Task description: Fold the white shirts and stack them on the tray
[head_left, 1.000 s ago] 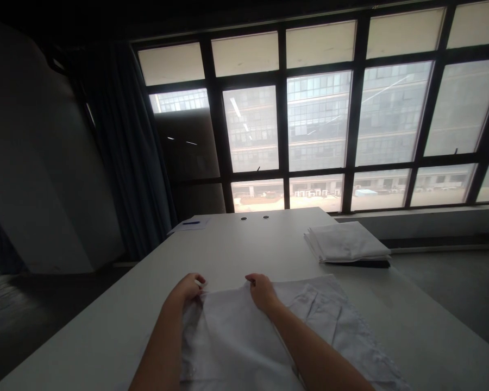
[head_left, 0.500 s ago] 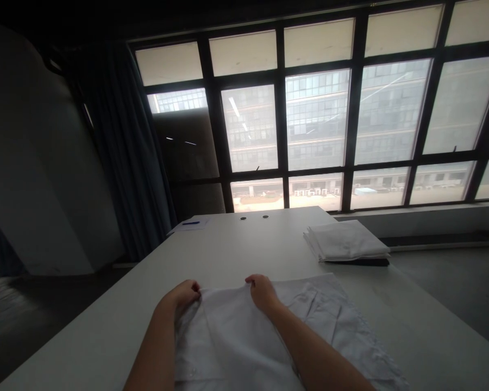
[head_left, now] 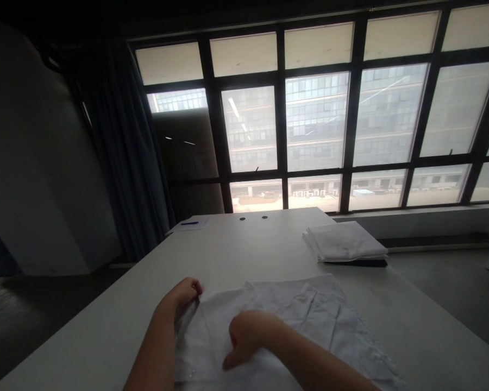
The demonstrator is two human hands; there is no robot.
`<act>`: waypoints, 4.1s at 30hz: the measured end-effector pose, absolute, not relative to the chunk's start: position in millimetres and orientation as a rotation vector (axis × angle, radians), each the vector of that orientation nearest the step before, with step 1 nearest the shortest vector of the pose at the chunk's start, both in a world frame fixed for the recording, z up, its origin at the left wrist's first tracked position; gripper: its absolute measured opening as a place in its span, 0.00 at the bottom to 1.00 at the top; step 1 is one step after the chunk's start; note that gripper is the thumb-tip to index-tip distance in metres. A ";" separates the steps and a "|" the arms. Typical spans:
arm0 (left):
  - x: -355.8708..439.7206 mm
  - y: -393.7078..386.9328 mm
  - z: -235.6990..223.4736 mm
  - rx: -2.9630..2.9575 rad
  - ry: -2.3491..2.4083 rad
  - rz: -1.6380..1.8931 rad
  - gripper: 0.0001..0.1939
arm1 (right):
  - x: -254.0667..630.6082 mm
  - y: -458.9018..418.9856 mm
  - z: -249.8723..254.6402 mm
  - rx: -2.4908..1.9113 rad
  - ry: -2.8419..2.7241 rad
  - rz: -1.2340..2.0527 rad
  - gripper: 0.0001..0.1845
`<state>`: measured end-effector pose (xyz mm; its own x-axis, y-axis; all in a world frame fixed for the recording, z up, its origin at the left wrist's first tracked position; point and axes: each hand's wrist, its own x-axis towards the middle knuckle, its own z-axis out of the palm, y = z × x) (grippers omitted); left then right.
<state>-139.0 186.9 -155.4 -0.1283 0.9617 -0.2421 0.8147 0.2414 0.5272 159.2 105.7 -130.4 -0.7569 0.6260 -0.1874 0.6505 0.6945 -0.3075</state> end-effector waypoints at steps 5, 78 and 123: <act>-140.3 187.2 -157.5 1.615 2.026 0.335 0.13 | 145.2 80.8 -123.0 0.774 2.743 -0.357 0.22; -102.4 138.8 -150.7 2.201 2.227 0.169 0.18 | 355.1 76.9 -194.4 1.903 2.736 -0.483 0.37; 61.2 75.0 -130.6 2.391 1.650 -0.214 0.64 | 343.3 48.7 -176.9 1.936 3.016 -0.745 0.11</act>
<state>61.2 75.0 -130.6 0.3558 0.9012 -0.2474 0.9345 -0.3406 0.1035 343.3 48.7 -176.9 -0.3457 0.9151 0.2075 0.7130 0.4000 -0.5758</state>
